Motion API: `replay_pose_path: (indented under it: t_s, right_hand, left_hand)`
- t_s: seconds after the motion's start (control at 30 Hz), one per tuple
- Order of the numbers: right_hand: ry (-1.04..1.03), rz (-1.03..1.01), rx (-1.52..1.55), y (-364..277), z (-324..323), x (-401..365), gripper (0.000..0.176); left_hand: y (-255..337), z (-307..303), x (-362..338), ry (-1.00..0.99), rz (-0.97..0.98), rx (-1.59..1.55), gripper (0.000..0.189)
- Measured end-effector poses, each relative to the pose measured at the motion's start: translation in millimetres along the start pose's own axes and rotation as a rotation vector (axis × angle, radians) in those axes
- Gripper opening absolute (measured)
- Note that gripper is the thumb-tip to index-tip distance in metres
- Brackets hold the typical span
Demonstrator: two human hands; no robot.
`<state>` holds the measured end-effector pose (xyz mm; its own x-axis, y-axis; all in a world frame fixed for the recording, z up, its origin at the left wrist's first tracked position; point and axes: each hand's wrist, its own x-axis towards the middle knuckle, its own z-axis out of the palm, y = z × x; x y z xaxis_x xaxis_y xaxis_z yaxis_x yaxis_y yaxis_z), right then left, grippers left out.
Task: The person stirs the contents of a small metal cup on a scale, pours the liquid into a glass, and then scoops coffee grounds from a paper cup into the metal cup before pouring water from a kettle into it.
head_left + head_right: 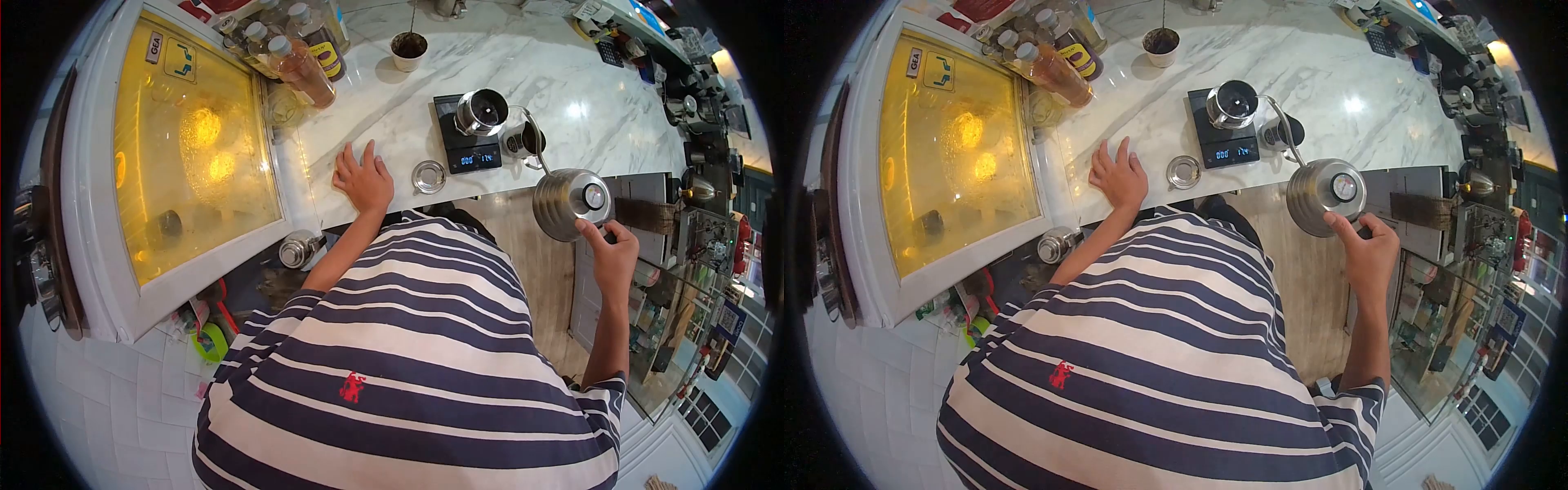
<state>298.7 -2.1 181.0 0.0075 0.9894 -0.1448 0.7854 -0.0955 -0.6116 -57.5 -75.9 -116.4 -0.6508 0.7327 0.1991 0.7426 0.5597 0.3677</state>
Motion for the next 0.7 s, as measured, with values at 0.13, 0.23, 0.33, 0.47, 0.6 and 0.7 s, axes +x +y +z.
replay_pose_path:
  t_s: [0.13, 0.23, 0.33, 0.47, 0.6, 0.7]
  right_hand:
    - [-0.009, -0.015, -0.052, -4.8, -0.9, -2.3, 0.053]
    - [-0.013, 0.002, -0.052, -7.4, 0.8, -3.7, 0.053]
    - [-0.014, 0.0, -0.037, -7.2, 2.9, -3.0, 0.054]
    - [-0.015, -0.004, -0.013, -11.1, 6.0, -0.9, 0.054]
    - [-0.019, 0.017, -0.005, -8.6, 6.2, 2.3, 0.053]
    - [-0.011, 0.024, 0.0, -10.3, 6.0, 2.1, 0.052]
  left_hand:
    - [-0.7, 1.0, 0.2, 0.004, 0.001, -0.008, 0.04]
    - [-0.2, 0.3, 0.4, -0.008, -0.008, -0.012, 0.04]
    - [0.4, -0.9, 0.3, -0.01, -0.007, -0.01, 0.04]
    - [-0.7, 0.0, 0.3, -0.007, -0.008, -0.016, 0.04]
    - [-0.1, -0.4, 0.7, -0.016, -0.012, -0.018, 0.04]
    - [-0.5, -1.2, 0.6, -0.02, -0.011, -0.01, 0.041]
